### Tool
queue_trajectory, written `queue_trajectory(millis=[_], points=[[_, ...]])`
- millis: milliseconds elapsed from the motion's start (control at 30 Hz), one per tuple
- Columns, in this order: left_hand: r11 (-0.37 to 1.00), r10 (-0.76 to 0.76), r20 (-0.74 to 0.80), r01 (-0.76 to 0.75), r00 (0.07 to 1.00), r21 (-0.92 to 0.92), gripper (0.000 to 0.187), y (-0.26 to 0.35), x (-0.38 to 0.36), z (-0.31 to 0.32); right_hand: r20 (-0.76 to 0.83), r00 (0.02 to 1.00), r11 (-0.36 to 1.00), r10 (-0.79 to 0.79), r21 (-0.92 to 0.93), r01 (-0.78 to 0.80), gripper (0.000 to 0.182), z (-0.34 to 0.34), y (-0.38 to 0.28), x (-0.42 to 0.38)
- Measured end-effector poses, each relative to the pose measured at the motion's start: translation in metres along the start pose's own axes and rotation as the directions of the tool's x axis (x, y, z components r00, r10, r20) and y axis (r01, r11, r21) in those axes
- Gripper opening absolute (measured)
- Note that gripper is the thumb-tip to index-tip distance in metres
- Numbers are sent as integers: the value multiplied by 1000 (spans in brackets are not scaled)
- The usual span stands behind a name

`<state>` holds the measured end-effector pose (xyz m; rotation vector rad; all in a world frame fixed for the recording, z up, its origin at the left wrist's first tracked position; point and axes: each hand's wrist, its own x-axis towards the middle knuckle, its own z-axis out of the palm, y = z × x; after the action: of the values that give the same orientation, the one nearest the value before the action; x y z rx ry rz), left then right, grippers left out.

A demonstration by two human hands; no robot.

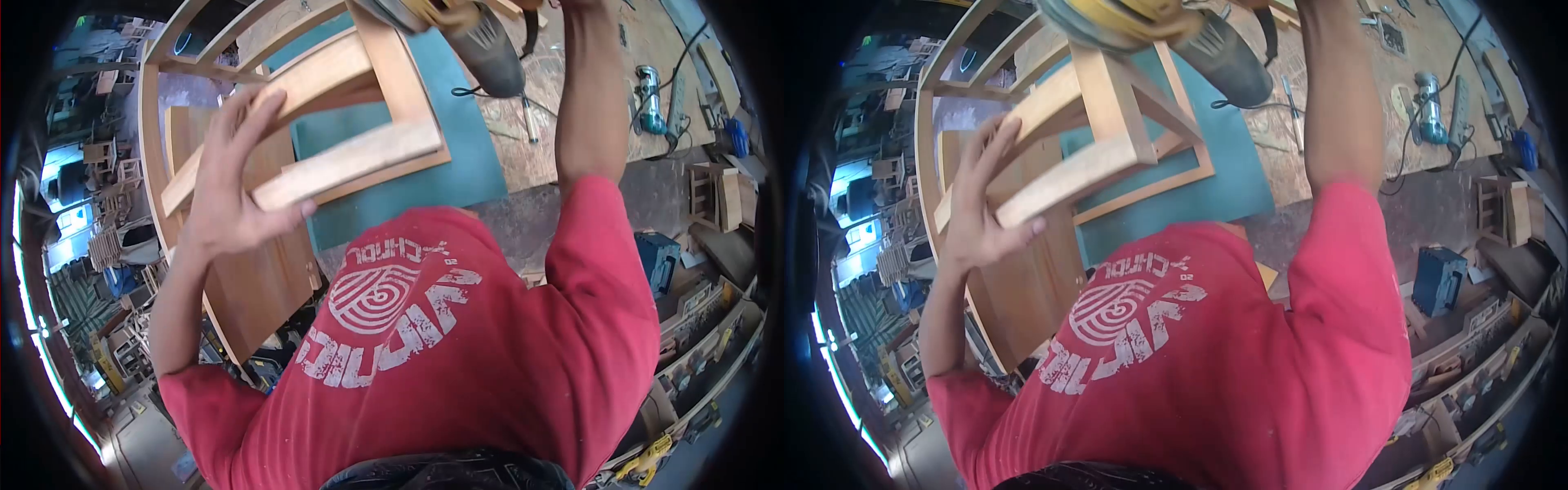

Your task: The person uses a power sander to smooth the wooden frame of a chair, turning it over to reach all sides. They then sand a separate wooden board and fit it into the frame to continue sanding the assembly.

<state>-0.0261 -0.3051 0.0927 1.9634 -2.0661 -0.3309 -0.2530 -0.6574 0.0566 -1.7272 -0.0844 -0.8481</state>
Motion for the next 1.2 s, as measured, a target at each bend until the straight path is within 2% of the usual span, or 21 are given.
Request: queue_trajectory(millis=[67,167,233,333,367,400,467,500,533,600,667,800,833,867,933,967,1033,1067,1133,1167,1200], points=[[999,0,-22,1,1000,41,103,2,-1,2,-1,997,997,-73,37,73,88,9,-15,-35],[999,-20,-30,20,999,24,101,10,0,2,-96,994,985,-54,157,69,87,30,-36,-70],[1000,-18,-32,19,999,22,100,-11,12,-3,-134,991,999,-13,-53,5,87,29,-39,-64],[998,-55,-47,54,997,-14,97,-9,12,-5,-151,989,1000,7,25,-3,86,37,-43,-79],[998,-57,-48,56,997,-14,96,-12,13,-5,-178,982,998,62,10,-61,86,40,-46,-86],[998,-63,-50,63,997,-15,96,-15,13,-5,-158,985,991,-69,-127,49,84,37,-37,-89],[996,-93,-55,92,994,-20,96,-15,14,-7,-299,940,983,165,-32,-183,83,55,-44,-107],[993,-113,-49,113,992,-16,96,-16,14,-9,-245,969,856,-44,-510,-89,78,44,-35,-113],[993,-114,-62,112,992,-24,96,-20,16,-11,-293,942,980,167,-57,-191,76,47,-12,-123],[996,-91,-45,91,995,-12,98,-29,20,-12,-335,937,990,96,-65,-125,73,52,18,-140],[996,-94,-41,94,995,-10,99,-29,20,-12,-365,915,981,172,-22,-193,73,59,20,-159],[995,-96,-50,96,994,-7,97,-29,25,-10,-401,900,984,170,123,-131,76,63,-13,-163],[995,-102,-52,101,993,-19,97,-28,25,-10,-406,907,994,111,26,-110,78,64,-23,-161],[995,-100,-56,99,993,-21,97,-29,25,-10,-405,908,994,109,22,-110,78,69,-37,-157],[999,-38,-91,37,995,-18,81,-34,23,-8,-420,907,966,23,-224,-129,76,87,-69,-150],[999,-45,-98,42,994,-26,81,-38,22,-6,-380,917,920,-123,-391,-39,75,93,-77,-145],[998,52,-189,-56,981,-15,60,-43,22,-3,-315,903,779,-292,-626,34,74,111,-94,-140],[998,46,-197,-51,979,-22,60,-42,21,-2,-263,887,682,-380,-727,77,74,124,-102,-136],[988,148,-169,-155,974,-26,43,-36,9,-7,-234,863,554,-447,-830,62,71,151,-111,-137],[987,149,-177,-157,973,-33,43,-38,0,-10,-219,853,484,-474,-874,44,71,166,-116,-140],[943,-4,-137,-41,991,-330,46,-40,-9,-12,-214,855,418,-473,-909,3,71,182,-120,-143]])
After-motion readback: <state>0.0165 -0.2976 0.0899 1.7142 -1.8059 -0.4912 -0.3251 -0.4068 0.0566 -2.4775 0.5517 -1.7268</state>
